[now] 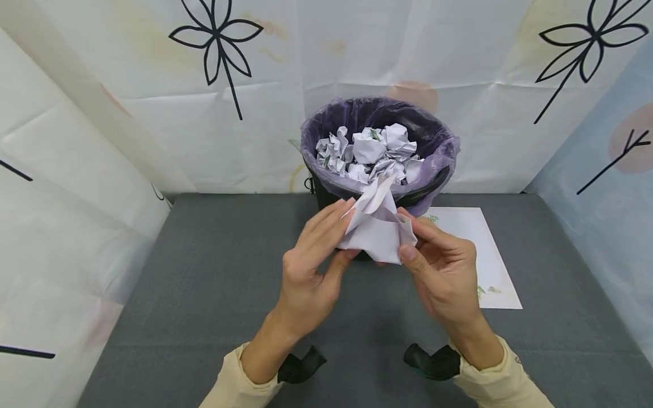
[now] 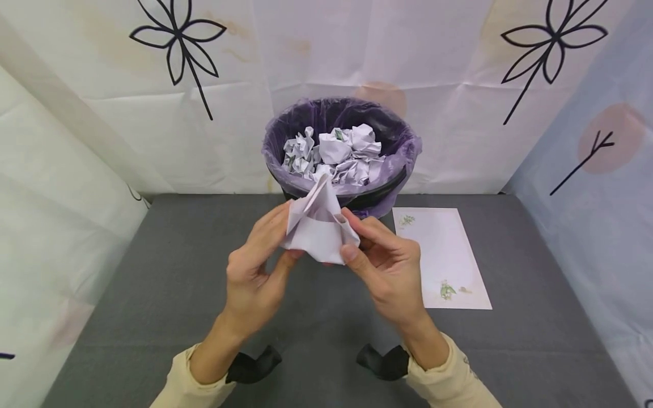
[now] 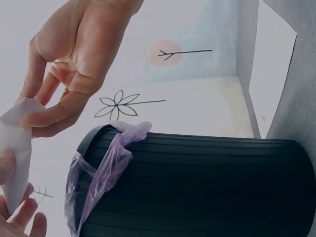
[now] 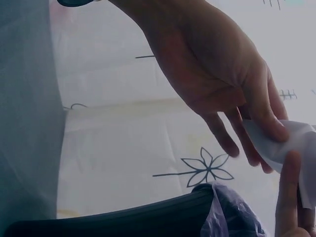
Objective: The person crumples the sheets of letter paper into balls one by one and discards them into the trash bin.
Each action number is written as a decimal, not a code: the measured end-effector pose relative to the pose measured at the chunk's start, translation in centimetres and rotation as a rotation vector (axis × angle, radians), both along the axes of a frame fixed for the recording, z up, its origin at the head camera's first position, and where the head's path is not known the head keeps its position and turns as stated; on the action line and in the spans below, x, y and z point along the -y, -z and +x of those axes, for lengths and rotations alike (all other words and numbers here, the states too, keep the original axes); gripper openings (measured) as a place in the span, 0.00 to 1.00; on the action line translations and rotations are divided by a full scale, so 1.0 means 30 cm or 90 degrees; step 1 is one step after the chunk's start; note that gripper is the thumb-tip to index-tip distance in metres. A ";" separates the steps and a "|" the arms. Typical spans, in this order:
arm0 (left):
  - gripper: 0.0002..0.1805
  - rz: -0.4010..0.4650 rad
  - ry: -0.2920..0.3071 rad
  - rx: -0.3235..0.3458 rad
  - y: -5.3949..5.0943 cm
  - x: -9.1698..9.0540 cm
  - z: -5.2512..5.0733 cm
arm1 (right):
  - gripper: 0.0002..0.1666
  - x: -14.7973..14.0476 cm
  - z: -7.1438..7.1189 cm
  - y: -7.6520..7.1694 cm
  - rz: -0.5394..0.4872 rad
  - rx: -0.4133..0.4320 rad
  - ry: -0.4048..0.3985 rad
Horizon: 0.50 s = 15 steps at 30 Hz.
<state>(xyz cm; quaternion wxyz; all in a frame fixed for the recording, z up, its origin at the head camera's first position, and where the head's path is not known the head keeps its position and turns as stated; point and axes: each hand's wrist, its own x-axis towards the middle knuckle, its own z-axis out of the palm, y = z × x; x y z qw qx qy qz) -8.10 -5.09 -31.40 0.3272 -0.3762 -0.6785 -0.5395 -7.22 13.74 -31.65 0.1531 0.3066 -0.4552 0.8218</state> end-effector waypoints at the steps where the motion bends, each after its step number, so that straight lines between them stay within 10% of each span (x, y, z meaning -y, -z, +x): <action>1: 0.22 -0.017 -0.018 0.001 -0.002 0.001 0.002 | 0.24 -0.003 -0.001 -0.002 0.010 -0.004 -0.004; 7: 0.20 -0.079 -0.096 -0.003 -0.017 -0.005 0.019 | 0.27 -0.004 -0.008 -0.003 0.035 -0.021 0.029; 15: 0.19 -0.039 -0.057 0.006 -0.024 -0.009 0.029 | 0.29 -0.002 -0.015 -0.003 0.043 -0.034 0.050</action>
